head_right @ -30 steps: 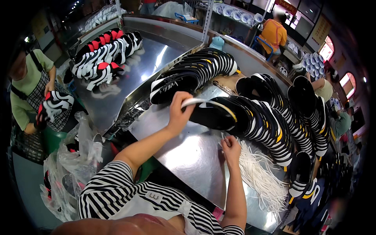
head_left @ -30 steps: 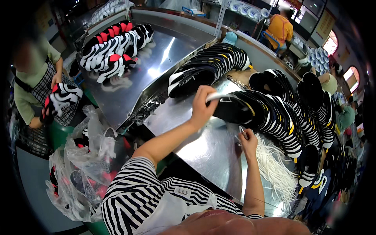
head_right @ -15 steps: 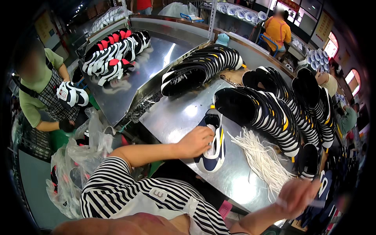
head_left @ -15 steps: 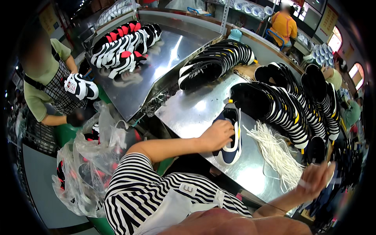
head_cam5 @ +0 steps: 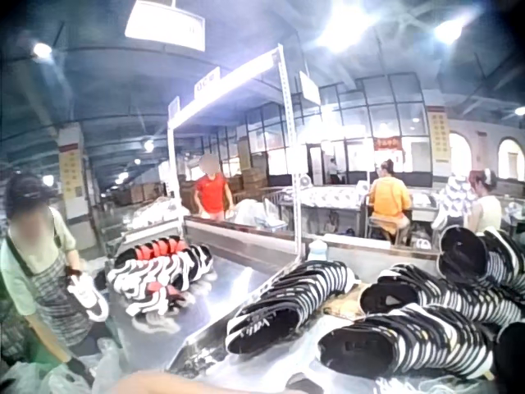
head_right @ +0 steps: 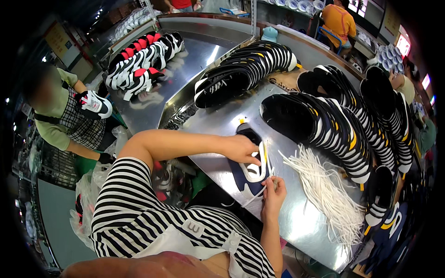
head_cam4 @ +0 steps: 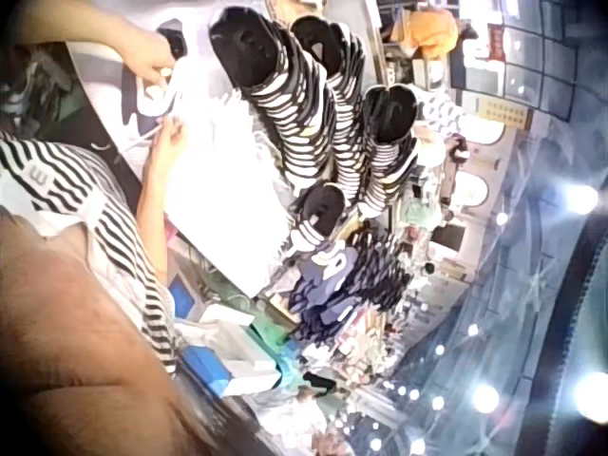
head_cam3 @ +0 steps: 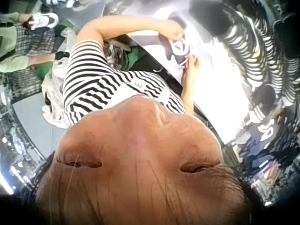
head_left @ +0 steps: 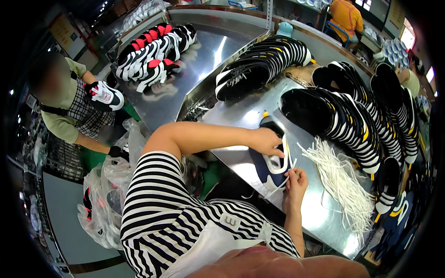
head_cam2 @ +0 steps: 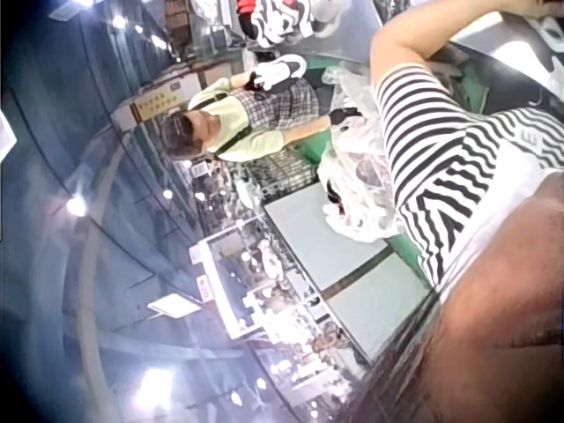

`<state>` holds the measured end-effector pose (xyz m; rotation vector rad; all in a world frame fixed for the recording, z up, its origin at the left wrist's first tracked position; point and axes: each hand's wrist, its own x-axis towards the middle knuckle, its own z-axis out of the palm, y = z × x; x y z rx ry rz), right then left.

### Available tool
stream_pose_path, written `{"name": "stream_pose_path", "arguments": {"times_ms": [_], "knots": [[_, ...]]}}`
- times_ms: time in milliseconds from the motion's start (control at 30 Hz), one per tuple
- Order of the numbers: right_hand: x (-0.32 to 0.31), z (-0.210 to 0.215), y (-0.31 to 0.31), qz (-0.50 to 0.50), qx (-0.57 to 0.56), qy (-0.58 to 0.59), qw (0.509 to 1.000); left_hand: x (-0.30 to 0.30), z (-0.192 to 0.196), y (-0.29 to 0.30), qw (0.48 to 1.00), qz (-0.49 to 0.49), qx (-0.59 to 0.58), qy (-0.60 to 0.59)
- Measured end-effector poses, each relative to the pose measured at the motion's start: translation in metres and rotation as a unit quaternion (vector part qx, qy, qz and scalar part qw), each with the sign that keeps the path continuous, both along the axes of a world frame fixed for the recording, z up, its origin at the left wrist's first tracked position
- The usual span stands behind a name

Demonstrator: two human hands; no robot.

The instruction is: The person threads white laces through the eyelets of a blue and white shoe, pulling the laces through one by one and eventually tying them into a bow at the top.

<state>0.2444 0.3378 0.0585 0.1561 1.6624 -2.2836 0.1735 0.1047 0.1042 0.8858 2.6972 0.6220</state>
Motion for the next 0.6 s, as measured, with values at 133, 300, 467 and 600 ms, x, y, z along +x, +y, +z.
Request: {"name": "stream_pose_path", "arguments": {"times_ms": [133,300,467,600], "knots": [[-0.008,-0.025,0.000,-0.024,0.108,0.101,0.989,0.001,-0.017,-0.004,0.805,0.112,0.058,-0.580],[-0.011,-0.019,-0.003,-0.080,0.134,0.153,0.976,0.024,-0.029,0.018,0.755,0.154,0.281,-0.572],[-0.010,0.030,-0.001,-0.116,0.102,0.219,0.963,0.045,-0.021,0.031,0.711,0.218,0.463,-0.483],[-0.007,0.045,0.001,-0.112,0.071,0.159,0.978,0.043,-0.002,0.054,0.777,0.201,0.435,-0.409]]}}
